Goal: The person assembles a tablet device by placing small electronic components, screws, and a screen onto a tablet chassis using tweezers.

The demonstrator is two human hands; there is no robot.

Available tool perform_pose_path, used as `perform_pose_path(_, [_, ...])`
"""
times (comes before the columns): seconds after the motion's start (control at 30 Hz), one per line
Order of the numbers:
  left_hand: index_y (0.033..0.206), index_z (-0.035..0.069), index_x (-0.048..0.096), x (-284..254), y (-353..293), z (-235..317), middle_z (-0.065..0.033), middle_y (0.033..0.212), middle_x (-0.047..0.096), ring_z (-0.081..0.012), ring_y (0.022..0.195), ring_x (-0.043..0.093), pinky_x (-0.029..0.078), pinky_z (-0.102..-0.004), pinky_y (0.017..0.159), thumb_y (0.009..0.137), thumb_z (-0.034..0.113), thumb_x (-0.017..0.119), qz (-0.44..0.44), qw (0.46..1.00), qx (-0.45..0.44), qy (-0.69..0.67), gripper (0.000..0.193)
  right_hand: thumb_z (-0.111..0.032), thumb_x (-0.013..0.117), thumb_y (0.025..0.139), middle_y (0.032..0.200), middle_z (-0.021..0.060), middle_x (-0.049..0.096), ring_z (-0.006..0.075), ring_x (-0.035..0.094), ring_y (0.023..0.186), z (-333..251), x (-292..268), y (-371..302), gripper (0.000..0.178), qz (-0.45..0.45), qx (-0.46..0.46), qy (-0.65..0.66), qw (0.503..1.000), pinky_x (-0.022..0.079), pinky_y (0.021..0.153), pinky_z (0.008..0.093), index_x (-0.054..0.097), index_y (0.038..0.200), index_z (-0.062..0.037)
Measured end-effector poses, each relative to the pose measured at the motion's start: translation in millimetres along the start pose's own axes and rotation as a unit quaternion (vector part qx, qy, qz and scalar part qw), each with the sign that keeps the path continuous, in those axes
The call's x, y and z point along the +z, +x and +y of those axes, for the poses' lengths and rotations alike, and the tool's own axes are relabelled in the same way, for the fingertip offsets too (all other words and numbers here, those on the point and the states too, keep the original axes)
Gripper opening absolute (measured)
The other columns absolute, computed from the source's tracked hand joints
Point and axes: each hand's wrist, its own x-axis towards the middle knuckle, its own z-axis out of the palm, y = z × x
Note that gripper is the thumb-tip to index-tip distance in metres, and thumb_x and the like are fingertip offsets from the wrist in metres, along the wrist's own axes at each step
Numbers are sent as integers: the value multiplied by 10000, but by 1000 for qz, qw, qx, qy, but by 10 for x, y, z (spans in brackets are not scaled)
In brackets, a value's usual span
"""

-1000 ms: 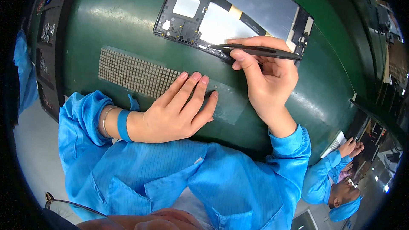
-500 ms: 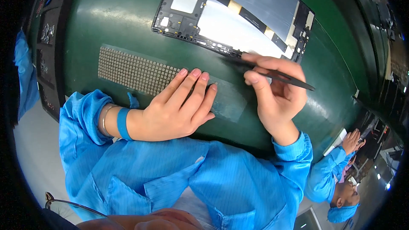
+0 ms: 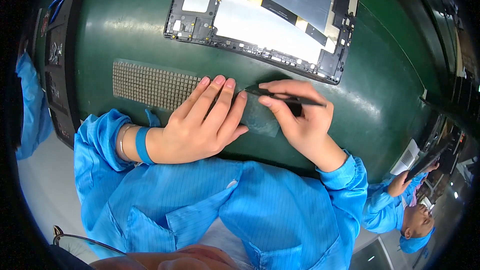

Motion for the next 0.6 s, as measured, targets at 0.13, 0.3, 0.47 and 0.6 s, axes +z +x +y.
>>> perform_pose_path(0.13, [1044, 0, 605, 1, -19, -18, -218, 1063, 588, -357, 1024, 576, 475, -442, 914, 802, 365, 581, 0, 1000, 6, 13, 439, 79, 705, 730, 911, 184, 654, 256, 662, 840, 1, -28, 19, 243, -48, -218, -141, 964, 545, 691, 309, 549, 912, 42])
perform_pose_path(0.3, [1003, 18, 598, 38, -46, 15, -206, 1047, 596, -343, 1010, 582, 466, -451, 921, 780, 360, 573, 7, 1000, 4, 17, 409, 104, 597, 815, 957, 233, 634, 156, 601, 721, -177, -55, 192, 212, 16, -80, 72, 994, 517, 634, 258, 486, 983, 38])
perform_pose_path(0.47, [996, 22, 599, 70, -27, 1, -189, 1030, 603, -329, 1000, 583, 475, -436, 910, 774, 351, 568, 25, 999, 6, 21, 399, 89, 577, 839, 939, 197, 643, 129, 596, 731, -161, 28, 561, 210, 32, -107, 27, 993, 504, 640, 225, 492, 1024, 36])
perform_pose_path(0.6, [993, 21, 601, 68, -41, 25, -185, 1029, 604, -328, 995, 583, 478, -435, 907, 797, 334, 545, 28, 999, -5, 27, 374, 86, 574, 844, 949, 198, 640, 130, 600, 741, -105, -1, 555, 209, 16, -129, 34, 991, 508, 652, 225, 488, 1026, 31])
